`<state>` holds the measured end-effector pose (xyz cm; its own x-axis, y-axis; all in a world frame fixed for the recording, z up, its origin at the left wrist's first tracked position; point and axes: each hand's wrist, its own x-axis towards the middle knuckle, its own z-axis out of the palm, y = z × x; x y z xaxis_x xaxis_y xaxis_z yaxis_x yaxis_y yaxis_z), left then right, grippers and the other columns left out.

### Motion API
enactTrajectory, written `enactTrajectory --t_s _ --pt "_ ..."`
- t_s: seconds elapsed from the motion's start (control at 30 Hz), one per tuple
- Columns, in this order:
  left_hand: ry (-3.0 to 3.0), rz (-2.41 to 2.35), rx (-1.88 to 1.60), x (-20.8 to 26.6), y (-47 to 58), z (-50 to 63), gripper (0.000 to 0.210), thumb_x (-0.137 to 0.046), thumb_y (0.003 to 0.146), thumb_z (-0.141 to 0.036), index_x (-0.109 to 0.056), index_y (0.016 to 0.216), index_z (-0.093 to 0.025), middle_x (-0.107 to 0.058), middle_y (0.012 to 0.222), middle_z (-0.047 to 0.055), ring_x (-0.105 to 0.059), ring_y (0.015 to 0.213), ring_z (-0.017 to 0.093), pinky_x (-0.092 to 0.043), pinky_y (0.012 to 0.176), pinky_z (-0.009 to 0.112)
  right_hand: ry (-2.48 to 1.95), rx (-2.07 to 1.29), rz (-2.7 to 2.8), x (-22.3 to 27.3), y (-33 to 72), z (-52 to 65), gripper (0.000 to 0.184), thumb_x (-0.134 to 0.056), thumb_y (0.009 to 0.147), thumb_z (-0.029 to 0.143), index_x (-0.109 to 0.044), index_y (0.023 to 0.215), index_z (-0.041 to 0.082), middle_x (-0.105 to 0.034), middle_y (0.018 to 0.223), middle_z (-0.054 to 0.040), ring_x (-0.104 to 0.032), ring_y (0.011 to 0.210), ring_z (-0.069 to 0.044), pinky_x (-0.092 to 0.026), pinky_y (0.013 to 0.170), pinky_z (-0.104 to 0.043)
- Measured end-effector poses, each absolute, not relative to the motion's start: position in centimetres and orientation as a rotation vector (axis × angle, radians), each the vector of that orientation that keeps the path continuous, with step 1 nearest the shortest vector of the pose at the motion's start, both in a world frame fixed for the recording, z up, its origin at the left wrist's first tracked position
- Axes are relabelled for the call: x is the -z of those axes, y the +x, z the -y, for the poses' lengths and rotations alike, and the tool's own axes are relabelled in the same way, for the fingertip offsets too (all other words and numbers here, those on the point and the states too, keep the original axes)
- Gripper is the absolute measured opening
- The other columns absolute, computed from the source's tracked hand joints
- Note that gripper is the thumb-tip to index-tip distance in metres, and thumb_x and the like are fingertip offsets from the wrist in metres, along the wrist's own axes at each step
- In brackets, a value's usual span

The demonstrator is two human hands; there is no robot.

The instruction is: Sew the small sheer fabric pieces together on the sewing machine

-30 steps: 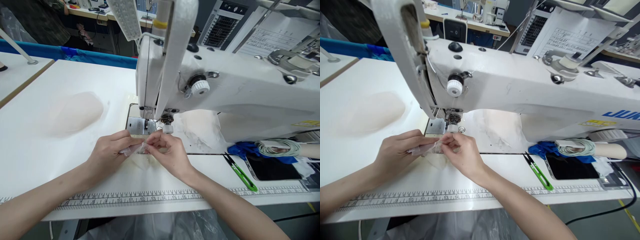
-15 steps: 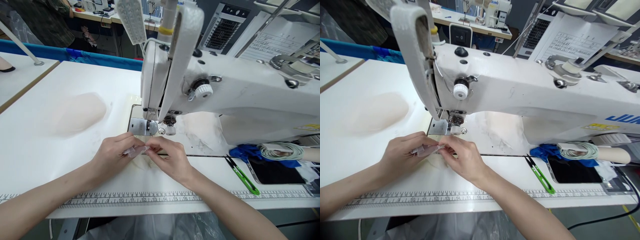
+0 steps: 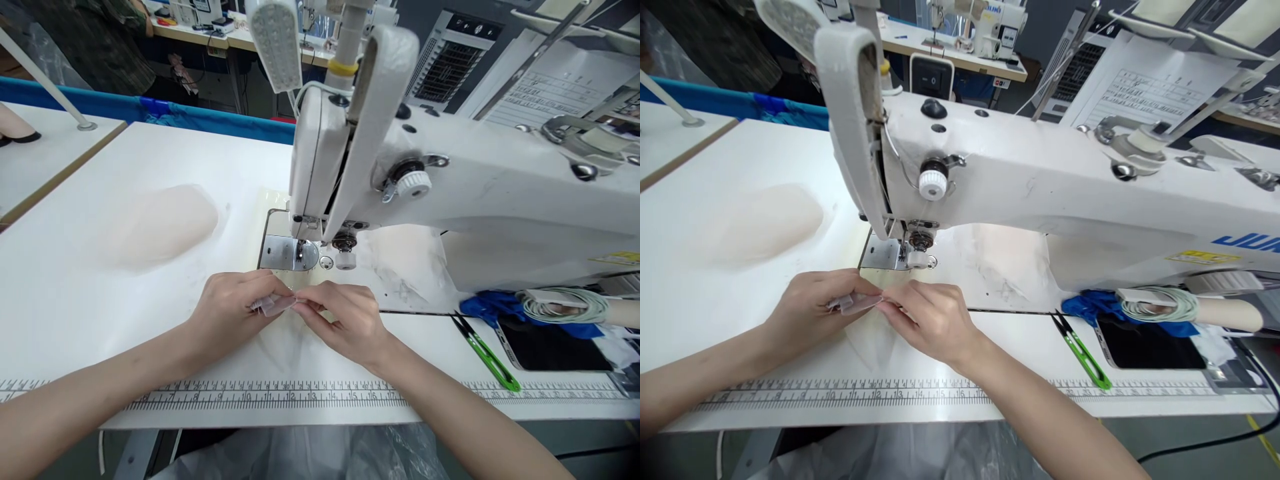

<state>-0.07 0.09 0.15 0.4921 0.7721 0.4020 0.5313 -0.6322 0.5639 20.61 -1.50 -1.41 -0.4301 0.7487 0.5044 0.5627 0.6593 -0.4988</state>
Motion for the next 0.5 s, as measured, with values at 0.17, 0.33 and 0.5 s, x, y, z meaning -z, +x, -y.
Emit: enactTrajectory --t_s 0.17,0.33,0.5 --pt "2.344 -1.143 -0.887 0.02 -0.15 0.08 0.016 -0.060 0.090 -0.032 -0.066 0.079 -0.022 -0.072 0.071 -0.005 -0.064 0.058 0.009 -0.043 0.052 0.019 -1.008 -0.324 2.152 1.41 20.62 1.59 0.020 -0.051 0.098 0.030 -0.068 0.091 0.022 -0.071 0.069 -0.0001 -0.059 0.052 -0.011 -0.049 0.051 -0.026" --pt "2.292 -1.159 -0.861 -0.05 0.06 0.22 0.018 -0.060 0.089 -0.034 -0.066 0.078 -0.022 -0.072 0.069 -0.005 -0.062 0.056 0.009 -0.042 0.051 0.020 -0.960 -0.268 2.146 1.41 20.67 1.54 0.019 -0.049 0.098 0.023 -0.067 0.092 0.021 -0.070 0.067 0.0001 -0.059 0.053 -0.011 -0.048 0.052 -0.026" --pt "2.045 -1.209 -0.673 -0.72 0.15 0.24 0.026 -0.061 0.087 -0.044 -0.068 0.074 -0.023 -0.071 0.070 -0.003 -0.061 0.058 0.012 -0.043 0.052 0.023 -1.003 -0.295 2.165 1.22 20.69 1.75 0.021 -0.047 0.096 0.022 -0.067 0.089 0.022 -0.070 0.065 0.0004 -0.055 0.049 -0.011 -0.044 0.050 -0.027"
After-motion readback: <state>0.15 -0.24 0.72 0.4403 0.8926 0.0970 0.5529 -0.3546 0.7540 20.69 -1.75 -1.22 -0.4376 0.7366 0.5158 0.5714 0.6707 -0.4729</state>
